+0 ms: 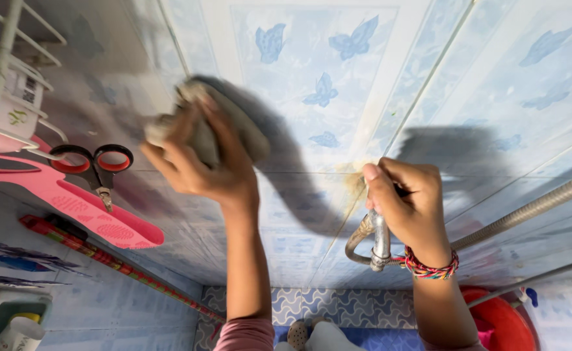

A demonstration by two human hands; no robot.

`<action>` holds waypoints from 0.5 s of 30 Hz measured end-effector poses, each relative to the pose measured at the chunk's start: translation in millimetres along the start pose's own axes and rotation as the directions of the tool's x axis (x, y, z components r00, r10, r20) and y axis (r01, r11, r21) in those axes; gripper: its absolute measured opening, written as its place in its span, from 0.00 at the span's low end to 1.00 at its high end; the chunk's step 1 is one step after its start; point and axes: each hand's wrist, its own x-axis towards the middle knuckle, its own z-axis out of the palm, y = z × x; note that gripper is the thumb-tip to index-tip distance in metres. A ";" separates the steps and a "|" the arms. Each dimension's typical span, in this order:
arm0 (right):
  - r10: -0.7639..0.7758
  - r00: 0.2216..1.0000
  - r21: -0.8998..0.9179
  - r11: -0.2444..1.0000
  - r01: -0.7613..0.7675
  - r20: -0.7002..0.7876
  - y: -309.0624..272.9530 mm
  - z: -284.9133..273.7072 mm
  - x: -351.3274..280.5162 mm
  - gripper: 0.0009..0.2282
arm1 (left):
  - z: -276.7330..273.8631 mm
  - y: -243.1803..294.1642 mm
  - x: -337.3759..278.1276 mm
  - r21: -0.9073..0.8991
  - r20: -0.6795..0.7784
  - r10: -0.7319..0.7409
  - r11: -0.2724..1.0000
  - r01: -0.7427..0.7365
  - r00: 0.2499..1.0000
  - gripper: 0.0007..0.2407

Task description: The person wipes the tiled wall and a water faucet using a cloth, scrubbing different sections of the tiles and the metal body of the faucet.

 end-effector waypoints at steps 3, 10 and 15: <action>0.012 0.999 -0.016 1.000 -0.012 -0.034 3.9 5.1 -2.6 0.16 | -16.9 -12.2 -50.4 -0.175 0.156 0.147 0.977 -0.119 0.977 0.20; -0.005 0.992 0.095 0.995 0.018 -0.130 -2.1 18.2 -6.2 0.18 | -15.4 5.2 -78.4 -0.285 0.299 0.420 0.896 -0.340 0.857 0.09; 0.009 0.990 0.121 0.993 0.009 -0.142 -4.1 21.4 -9.0 0.19 | -4.4 -20.7 -38.1 -0.235 0.214 0.370 0.918 -0.320 0.904 0.11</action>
